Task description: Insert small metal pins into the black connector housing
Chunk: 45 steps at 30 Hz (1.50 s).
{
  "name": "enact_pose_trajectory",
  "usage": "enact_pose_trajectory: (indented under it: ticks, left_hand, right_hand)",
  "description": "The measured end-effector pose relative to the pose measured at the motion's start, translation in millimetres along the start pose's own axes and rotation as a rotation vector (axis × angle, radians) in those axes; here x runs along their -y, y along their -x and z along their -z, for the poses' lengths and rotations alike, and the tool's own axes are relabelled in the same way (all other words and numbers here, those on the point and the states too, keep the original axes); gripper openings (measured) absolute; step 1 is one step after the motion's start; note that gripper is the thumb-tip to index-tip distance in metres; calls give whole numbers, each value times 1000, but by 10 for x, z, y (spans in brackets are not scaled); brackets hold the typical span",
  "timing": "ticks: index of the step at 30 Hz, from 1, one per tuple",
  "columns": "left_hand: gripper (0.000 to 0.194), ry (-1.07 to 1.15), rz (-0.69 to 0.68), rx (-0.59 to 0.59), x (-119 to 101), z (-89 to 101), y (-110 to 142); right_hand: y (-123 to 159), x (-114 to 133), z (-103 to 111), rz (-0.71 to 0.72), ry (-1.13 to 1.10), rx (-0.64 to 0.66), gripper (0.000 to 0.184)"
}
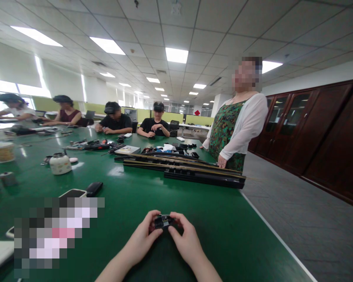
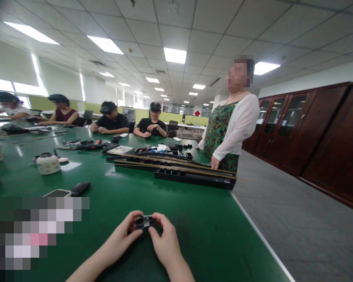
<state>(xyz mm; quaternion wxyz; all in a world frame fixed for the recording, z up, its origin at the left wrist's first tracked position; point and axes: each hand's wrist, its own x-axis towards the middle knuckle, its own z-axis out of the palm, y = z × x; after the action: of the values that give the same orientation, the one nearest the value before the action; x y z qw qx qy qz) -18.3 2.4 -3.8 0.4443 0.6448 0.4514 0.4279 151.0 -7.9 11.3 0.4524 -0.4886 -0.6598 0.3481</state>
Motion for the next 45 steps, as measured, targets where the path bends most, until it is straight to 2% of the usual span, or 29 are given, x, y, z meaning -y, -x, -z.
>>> enact_pose_trajectory:
  ticks: [13, 18, 33, 45]
  left_hand:
    - [32, 76, -1, 31, -41, -14, -12]
    - [39, 101, -10, 31, -37, -27, -6]
    - [34, 16, -11, 48, -47, -20, 4]
    - [34, -61, 0, 34, -19, -22, 9]
  right_hand:
    - [7, 11, 6, -35, 11, 23, 27]
    - [1, 3, -2, -33, 8, 31, 25]
    - [0, 58, 21, -32, 39, 41, 19]
    - [11, -29, 7, -25, 39, 47, 17]
